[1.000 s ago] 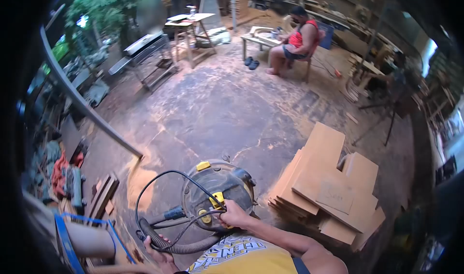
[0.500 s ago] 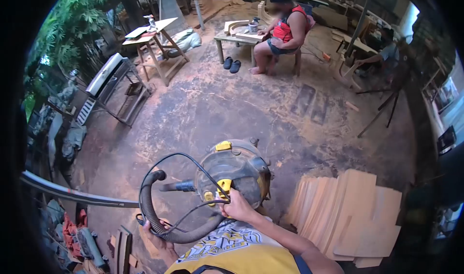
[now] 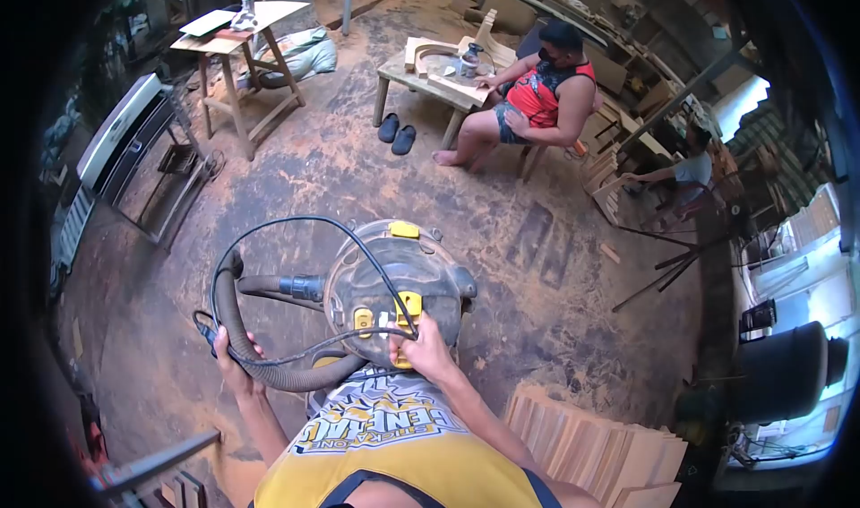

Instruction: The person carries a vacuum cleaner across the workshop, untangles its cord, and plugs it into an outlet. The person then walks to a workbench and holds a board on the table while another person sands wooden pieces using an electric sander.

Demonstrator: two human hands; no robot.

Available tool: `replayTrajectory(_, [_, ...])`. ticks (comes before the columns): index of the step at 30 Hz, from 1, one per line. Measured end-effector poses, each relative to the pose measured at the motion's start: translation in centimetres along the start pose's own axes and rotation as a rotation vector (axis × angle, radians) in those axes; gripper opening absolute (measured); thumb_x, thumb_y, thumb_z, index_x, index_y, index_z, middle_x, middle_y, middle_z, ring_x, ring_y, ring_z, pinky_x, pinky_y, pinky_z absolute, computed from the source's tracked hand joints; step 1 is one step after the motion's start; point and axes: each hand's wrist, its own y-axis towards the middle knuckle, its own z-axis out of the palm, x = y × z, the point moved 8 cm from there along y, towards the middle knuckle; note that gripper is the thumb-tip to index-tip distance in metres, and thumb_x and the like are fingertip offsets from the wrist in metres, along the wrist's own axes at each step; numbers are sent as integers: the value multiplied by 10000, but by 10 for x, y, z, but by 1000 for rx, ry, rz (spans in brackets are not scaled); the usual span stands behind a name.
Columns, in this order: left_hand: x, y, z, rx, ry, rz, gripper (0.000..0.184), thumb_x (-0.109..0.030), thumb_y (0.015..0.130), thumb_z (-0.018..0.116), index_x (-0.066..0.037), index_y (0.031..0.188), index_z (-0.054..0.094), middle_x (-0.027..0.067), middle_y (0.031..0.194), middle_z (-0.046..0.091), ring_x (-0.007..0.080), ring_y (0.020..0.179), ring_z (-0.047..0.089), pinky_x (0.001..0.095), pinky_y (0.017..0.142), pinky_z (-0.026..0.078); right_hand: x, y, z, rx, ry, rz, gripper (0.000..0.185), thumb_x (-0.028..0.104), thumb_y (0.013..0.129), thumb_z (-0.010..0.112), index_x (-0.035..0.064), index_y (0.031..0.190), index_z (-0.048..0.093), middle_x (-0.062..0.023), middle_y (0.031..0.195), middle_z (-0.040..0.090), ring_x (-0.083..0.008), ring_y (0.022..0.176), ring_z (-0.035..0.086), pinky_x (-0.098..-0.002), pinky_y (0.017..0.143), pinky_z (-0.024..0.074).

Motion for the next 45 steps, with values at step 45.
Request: replayTrajectory(45, [73, 1259, 889, 567, 323, -585, 376, -410, 773, 635, -62, 905, 579, 99, 659, 615, 167, 484, 574, 250, 435, 474, 517, 1208, 143, -175, -161, -66, 180, 72, 767, 595, -35, 889, 516, -46, 606, 573, -99, 477, 549, -255, 451, 442])
